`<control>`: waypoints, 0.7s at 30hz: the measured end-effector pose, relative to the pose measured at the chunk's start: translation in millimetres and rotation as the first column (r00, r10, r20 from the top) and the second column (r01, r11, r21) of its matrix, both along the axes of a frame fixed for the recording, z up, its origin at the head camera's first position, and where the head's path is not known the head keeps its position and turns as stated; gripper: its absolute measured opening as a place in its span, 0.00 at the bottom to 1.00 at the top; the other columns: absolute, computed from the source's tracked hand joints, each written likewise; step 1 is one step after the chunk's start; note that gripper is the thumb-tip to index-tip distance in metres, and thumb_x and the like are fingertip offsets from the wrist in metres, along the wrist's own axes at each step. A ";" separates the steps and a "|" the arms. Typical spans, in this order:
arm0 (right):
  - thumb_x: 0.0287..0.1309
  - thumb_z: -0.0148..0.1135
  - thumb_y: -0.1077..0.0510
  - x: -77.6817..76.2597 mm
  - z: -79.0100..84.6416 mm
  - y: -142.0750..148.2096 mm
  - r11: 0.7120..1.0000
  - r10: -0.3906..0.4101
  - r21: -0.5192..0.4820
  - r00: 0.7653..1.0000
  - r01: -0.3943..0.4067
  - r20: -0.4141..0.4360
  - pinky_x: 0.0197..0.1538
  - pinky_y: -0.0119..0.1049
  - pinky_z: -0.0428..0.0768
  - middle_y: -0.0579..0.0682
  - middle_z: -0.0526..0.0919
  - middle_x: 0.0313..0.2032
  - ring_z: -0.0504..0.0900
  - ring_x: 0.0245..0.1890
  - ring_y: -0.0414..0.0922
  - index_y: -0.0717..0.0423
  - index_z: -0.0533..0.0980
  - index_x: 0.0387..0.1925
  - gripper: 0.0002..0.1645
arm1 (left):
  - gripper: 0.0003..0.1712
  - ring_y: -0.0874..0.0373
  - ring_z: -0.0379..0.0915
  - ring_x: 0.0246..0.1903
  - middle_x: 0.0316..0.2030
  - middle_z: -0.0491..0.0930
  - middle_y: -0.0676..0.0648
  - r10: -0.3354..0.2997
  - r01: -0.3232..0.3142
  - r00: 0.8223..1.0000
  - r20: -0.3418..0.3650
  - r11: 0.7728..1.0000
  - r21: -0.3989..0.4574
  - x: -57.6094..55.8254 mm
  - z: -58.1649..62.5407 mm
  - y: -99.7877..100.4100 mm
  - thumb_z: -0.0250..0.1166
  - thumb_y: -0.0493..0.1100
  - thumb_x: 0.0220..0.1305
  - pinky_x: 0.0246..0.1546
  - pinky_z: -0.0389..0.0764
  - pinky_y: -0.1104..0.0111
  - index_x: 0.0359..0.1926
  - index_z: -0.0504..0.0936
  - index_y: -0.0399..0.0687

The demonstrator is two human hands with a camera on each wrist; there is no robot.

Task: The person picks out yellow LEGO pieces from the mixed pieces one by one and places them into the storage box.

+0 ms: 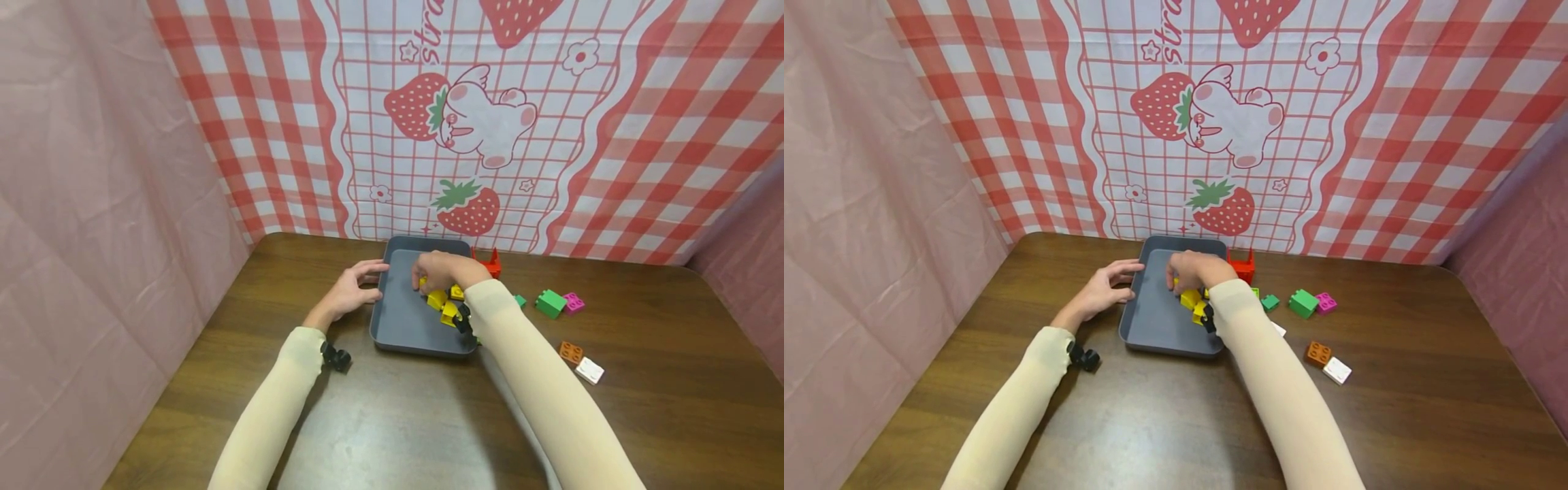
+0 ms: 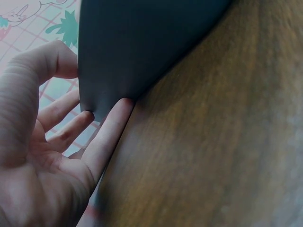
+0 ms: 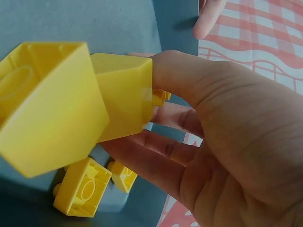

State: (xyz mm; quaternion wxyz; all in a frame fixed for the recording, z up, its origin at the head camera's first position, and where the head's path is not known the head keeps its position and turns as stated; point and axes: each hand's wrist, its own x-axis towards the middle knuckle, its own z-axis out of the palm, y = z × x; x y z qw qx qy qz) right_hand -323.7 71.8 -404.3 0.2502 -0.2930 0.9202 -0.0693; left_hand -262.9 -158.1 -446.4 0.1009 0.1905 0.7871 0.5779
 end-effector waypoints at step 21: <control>0.65 0.63 0.49 1.1 15.4 4.7 1.000 -0.004 0.012 1.000 0.004 -0.015 0.52 0.46 0.85 0.53 0.83 0.54 0.82 0.45 0.47 0.45 0.82 0.54 0.17 | 0.34 0.36 0.68 0.65 0.74 0.61 0.40 0.036 -0.036 0.999 -0.006 0.999 0.007 -22.3 -34.2 -4.1 0.64 0.27 0.58 0.51 0.86 0.49 0.68 0.73 0.38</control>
